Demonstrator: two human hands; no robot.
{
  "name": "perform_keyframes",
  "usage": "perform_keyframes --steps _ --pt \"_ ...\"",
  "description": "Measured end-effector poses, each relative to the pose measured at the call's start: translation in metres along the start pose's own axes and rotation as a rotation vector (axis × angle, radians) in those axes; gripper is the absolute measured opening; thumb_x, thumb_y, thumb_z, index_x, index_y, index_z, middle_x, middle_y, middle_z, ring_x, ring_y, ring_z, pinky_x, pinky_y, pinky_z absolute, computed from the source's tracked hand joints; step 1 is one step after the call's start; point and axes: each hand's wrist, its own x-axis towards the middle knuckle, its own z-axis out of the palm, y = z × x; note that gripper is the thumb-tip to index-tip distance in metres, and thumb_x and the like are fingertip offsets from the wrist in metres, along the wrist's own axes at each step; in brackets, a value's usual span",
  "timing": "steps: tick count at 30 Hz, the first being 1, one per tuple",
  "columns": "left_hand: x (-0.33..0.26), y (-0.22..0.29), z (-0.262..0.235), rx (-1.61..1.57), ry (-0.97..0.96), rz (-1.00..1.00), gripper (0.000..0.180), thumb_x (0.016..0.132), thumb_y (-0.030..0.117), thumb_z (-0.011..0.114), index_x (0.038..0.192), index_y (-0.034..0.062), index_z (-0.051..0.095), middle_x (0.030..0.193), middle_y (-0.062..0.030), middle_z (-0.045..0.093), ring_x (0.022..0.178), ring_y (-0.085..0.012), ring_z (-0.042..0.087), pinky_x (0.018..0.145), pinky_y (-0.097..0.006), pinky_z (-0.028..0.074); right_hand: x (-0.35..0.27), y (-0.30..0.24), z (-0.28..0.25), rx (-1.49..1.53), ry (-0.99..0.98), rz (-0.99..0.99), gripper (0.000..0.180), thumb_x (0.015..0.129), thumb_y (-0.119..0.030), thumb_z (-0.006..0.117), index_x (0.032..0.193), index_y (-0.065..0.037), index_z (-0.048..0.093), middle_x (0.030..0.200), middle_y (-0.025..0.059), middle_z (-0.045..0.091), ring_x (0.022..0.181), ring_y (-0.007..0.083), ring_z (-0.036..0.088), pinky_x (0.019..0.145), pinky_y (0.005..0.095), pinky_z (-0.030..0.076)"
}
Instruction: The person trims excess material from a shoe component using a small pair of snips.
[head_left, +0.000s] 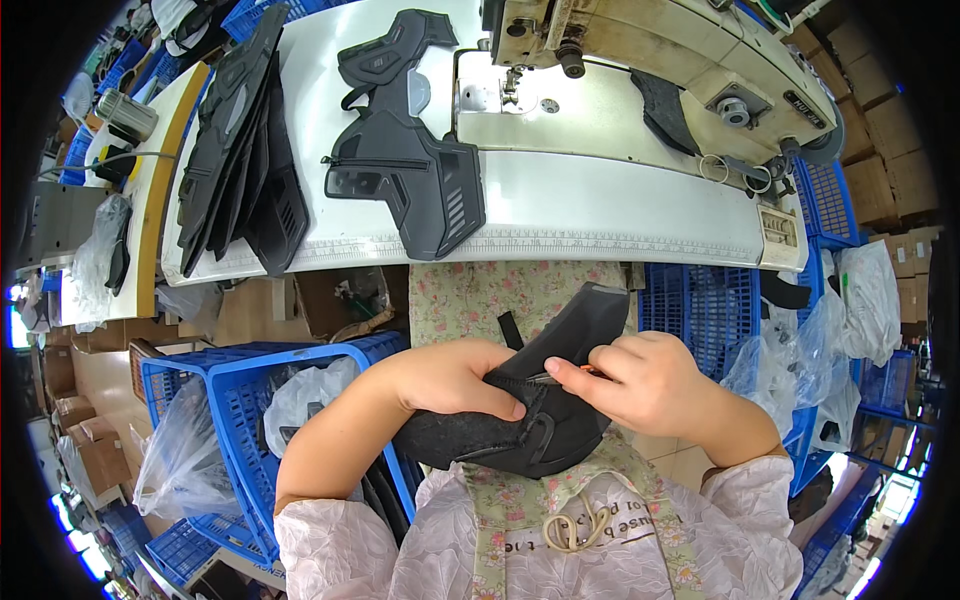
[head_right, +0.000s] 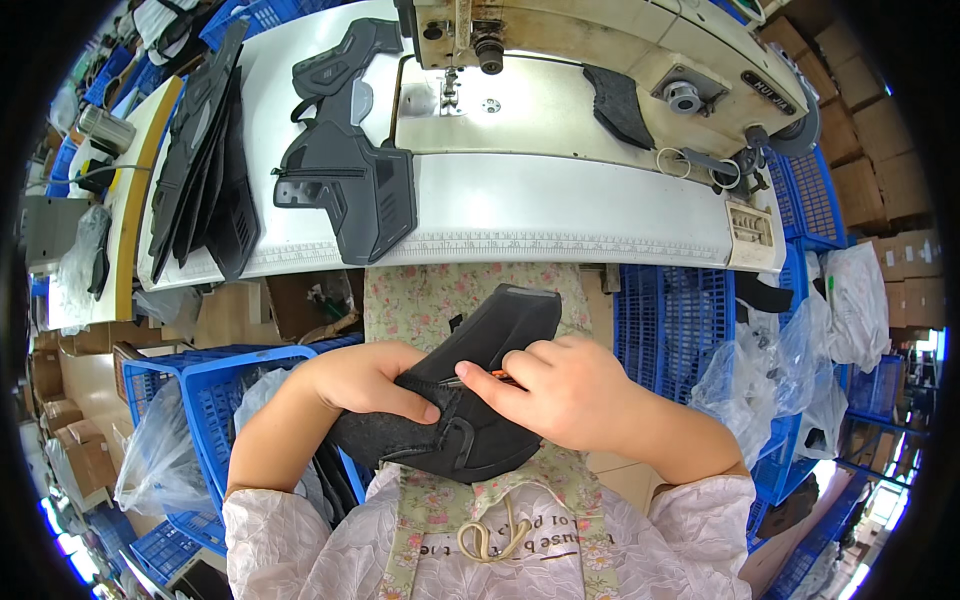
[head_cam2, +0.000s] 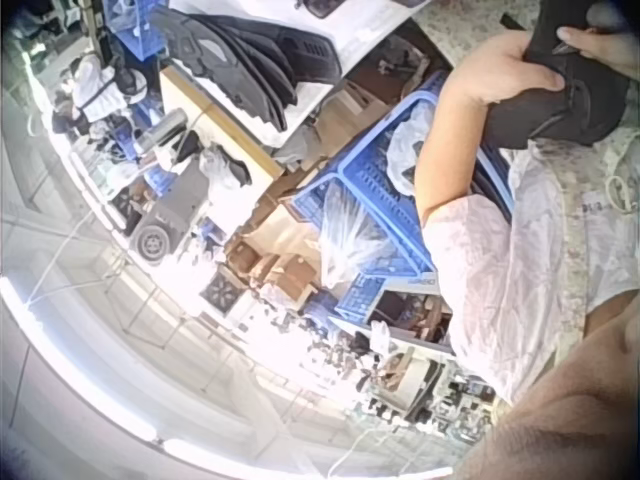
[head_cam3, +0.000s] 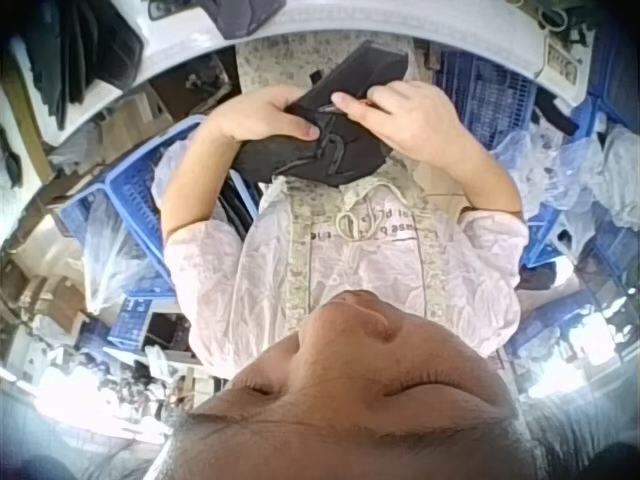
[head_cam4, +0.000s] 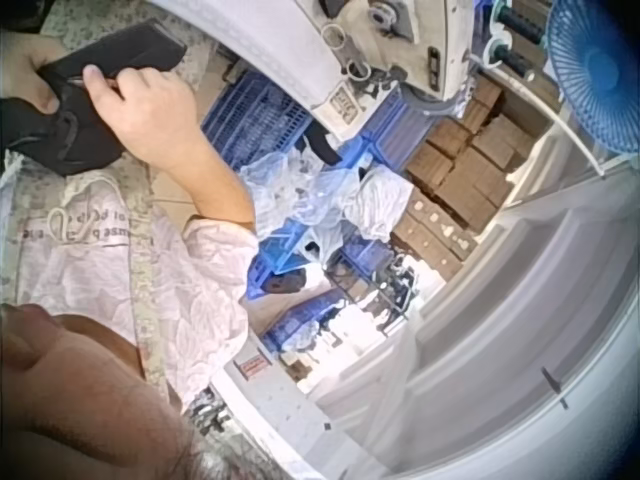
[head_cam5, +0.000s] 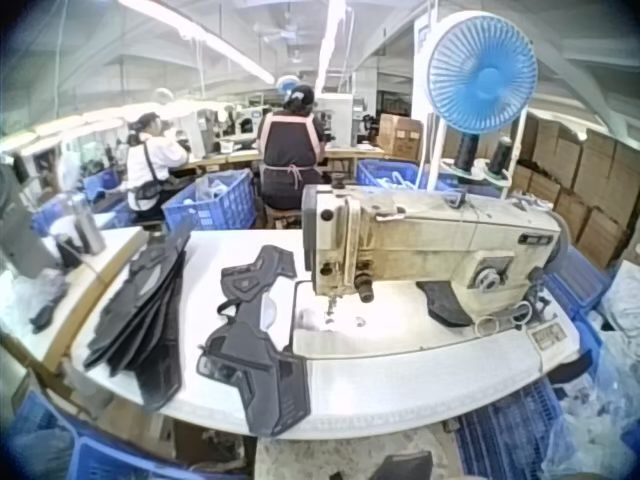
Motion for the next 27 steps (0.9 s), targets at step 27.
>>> perform_keyframes --steps 27 --pt "0.0002 -0.0002 0.0011 -0.01 0.038 0.008 0.026 0.076 0.007 0.068 0.101 -0.0017 0.064 0.09 -0.003 0.067 0.083 -0.0102 0.058 0.076 -0.026 0.046 0.006 -0.0095 0.0039 -0.072 0.021 0.004 0.043 0.069 -0.013 0.06 0.113 -0.01 0.064 0.067 -0.0018 0.044 0.054 0.011 0.046 0.046 0.024 0.039"
